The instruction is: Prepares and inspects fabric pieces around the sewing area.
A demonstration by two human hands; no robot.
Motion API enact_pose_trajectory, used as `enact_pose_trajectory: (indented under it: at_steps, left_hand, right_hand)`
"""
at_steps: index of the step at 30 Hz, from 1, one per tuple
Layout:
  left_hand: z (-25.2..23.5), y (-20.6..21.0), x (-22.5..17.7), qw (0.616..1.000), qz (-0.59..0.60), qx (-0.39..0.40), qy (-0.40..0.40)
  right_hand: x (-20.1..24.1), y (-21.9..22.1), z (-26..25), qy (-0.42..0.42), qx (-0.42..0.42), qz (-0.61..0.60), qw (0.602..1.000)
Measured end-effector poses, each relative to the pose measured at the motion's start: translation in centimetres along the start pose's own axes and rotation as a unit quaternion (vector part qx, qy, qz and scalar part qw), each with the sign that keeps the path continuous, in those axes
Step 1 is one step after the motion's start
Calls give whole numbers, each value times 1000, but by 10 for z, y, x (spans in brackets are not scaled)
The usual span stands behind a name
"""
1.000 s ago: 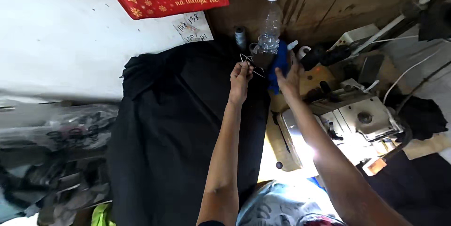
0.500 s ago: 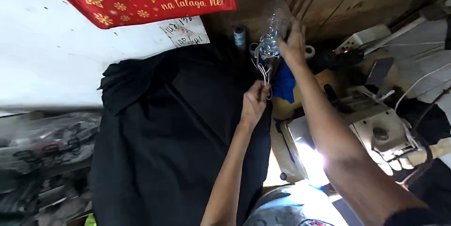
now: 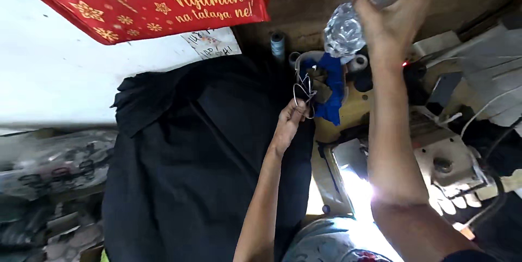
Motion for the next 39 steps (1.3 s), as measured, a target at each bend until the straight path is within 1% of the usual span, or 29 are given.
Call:
enact_pose_trajectory:
  at_steps: [2,3,4,6,9,11,13,16,18,19,21,22,24,25,26,28,29,30,31,32,33,34,35,36,37,38,39]
  left_hand:
    - [3,-11,-15,995,74,-61,17]
    - [5,-18,-27,990,107,-90,33]
    - [7,-25,-41,985,125,-109,51]
    - [17,-38,-74,983,113,-118,89]
    - [42,-50,-115,986,62,-107,108]
    - [70,-59,-139,984,46,-133,113]
    - [100,-74,-169,974,48,-172,141]
    - [150,-109,-214,957,66,-201,197]
    - [187,-142,-237,945,95,-215,229]
    - [207,-163,-244,933,106,-241,246]
    - [241,-203,-250,919,53,-300,252]
    - [250,-213,-250,914,-10,-334,229]
    - [251,-205,-244,900,-166,-376,144]
    - [245,-193,-238,891,-251,-366,95]
    - [239,-180,-229,881,-341,-323,52]
    - [231,-153,-205,849,-493,-192,-9]
    - [226,-140,-193,833,-537,-128,-26]
    - [223,-128,-182,824,-560,-81,-25]
    - [221,-119,-175,821,-567,-57,-21]
    - [219,-112,-169,822,-567,-43,-17]
    - [215,-104,-163,827,-561,-31,-16]
    - [211,-96,-156,836,-549,-13,-16]
    - [206,-87,-149,847,-530,14,-22]
    - [200,-75,-142,856,-515,45,-27]
    - [194,-64,-138,860,-505,69,-25]
    - [190,-54,-136,860,-503,82,-25]
    - [187,-50,-138,857,-509,76,-22]
  right_hand:
    - [19,-40,21,-28,-36,37,998]
    - [20,-54,34,-34,-52,60,996]
    - [16,-66,48,-27,-59,85,994]
    - [-4,-79,79,29,-26,131,991]
    - [-52,-83,111,105,9,171,980]
    - [-89,-80,129,149,25,175,973]
    - [-114,-73,139,177,37,160,970]
    - [-123,-60,137,188,52,145,970]
    - [-130,-53,129,180,36,137,974]
    - [-137,-51,128,176,23,124,976]
    - [-150,-49,132,185,5,105,977]
    - [-157,-47,136,210,5,97,973]
    - [-177,-44,148,269,1,63,961]
    - [-181,-44,153,282,-3,55,958]
    - [-180,-45,157,292,8,48,955]
    - [-168,-50,163,295,24,64,953]
    - [-161,-53,162,268,5,84,960]
    - [-147,-58,161,210,-24,99,972]
    - [-128,-63,161,128,-55,99,985]
    - [-107,-66,163,44,-67,97,992]
    - [-86,-62,165,-17,-47,97,994]
    - [-71,-50,166,-43,-4,108,993]
    - [-67,-29,164,-26,58,127,990]
    - [-76,-4,160,25,117,150,981]
    - [-94,20,154,100,169,175,965]
    - [-115,41,147,188,216,202,937]
    - [-132,55,139,253,243,212,912]
Point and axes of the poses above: each hand's wrist, its own z-axis away from the middle knuckle, its own y-axis out of the palm, x = y × z, the point moved 8 cm from there along -z, towards the middle knuckle, and after that the axes turned 12 degrees about y, right-handed, at the moved point
